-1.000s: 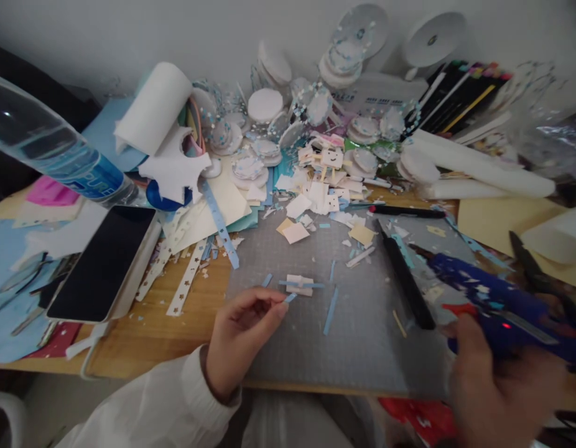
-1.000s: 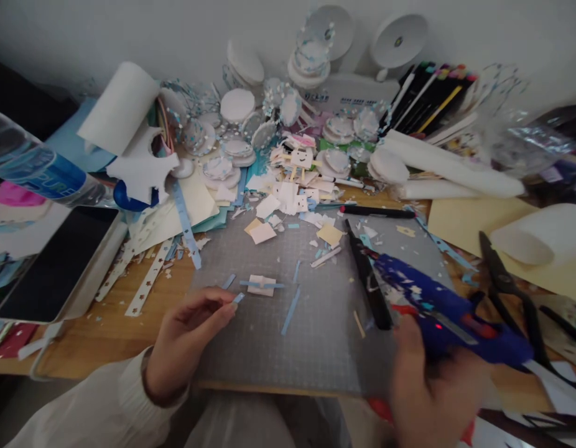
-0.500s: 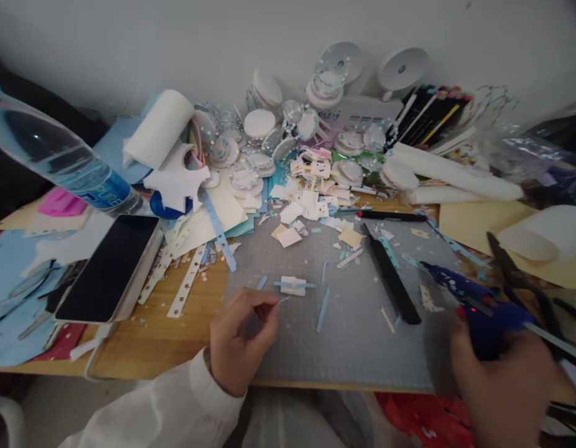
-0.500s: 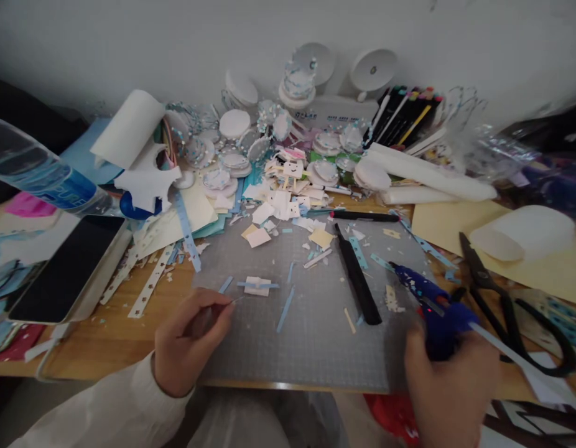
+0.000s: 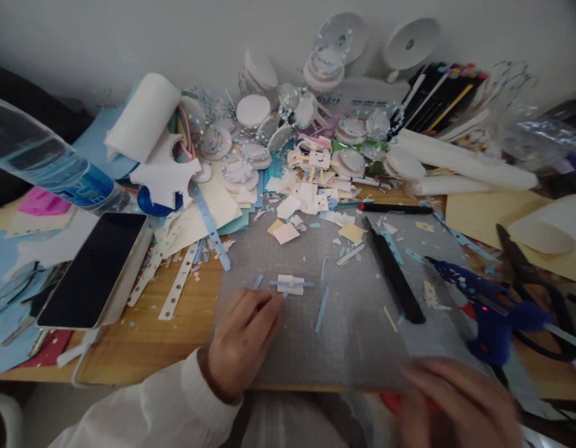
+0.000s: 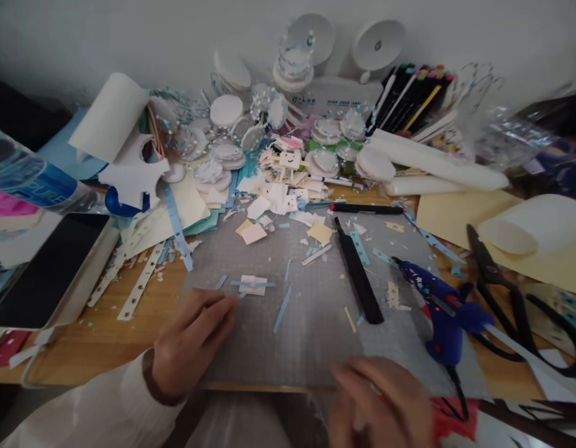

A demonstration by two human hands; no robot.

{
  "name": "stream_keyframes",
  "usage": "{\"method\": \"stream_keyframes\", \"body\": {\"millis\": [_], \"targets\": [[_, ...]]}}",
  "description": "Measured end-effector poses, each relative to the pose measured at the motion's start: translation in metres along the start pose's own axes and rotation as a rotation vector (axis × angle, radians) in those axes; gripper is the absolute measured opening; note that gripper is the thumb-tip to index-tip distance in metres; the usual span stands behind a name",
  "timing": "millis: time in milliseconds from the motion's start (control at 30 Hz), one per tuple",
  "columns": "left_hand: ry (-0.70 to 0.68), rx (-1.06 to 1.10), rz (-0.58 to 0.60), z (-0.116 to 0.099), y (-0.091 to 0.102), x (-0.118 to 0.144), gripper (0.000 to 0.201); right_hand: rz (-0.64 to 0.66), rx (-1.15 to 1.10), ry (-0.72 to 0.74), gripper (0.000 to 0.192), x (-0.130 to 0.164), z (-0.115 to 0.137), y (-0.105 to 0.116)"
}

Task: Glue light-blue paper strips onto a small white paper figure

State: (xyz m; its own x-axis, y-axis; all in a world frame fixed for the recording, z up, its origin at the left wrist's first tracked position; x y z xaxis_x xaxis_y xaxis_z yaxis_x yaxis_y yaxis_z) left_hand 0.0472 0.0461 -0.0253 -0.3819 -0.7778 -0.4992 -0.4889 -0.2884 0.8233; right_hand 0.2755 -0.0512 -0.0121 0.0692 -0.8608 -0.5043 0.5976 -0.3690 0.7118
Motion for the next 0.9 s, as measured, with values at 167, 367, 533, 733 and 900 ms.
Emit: {"method": "stream_keyframes", "body": {"millis": [167,367,533,733,900], "targets": [[-0.020,-0.034,0.014,-0.003,-0.002,-0.001,0.018,0.305,-0.222,0.120,0.046,-0.059,0.023,-0.073],[0.031,-0.026,0.041,-0.003,-0.004,-0.003,0.017,0.499,-0.214,0.051,0.056,-0.065,0.014,-0.104],[0.084,-0.038,0.084,0.001,-0.007,-0.004,0.019,0.534,-0.199,0.053,0.053,-0.064,0.016,-0.103],[0.085,-0.071,0.123,0.000,-0.010,-0.005,0.017,0.536,-0.180,0.039,0.050,-0.069,0.015,-0.105],[0.079,-0.035,0.184,0.000,-0.013,-0.005,0.018,0.534,-0.187,0.020,0.049,-0.071,0.016,-0.105]]}}
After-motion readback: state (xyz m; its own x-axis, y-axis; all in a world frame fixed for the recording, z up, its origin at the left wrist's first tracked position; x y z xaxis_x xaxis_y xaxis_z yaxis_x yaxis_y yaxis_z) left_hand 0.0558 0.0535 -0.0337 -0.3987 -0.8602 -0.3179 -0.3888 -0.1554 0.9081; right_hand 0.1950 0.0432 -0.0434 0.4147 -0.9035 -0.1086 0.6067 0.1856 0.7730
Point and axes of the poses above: each hand's wrist, its own x-axis away from the middle knuckle, its own y-axis out of the back of the hand, z = x × y, the point moved 5 cm from there along -x, towards the middle knuckle, and after that the axes turned 14 degrees about -x, right-handed, at the moved point
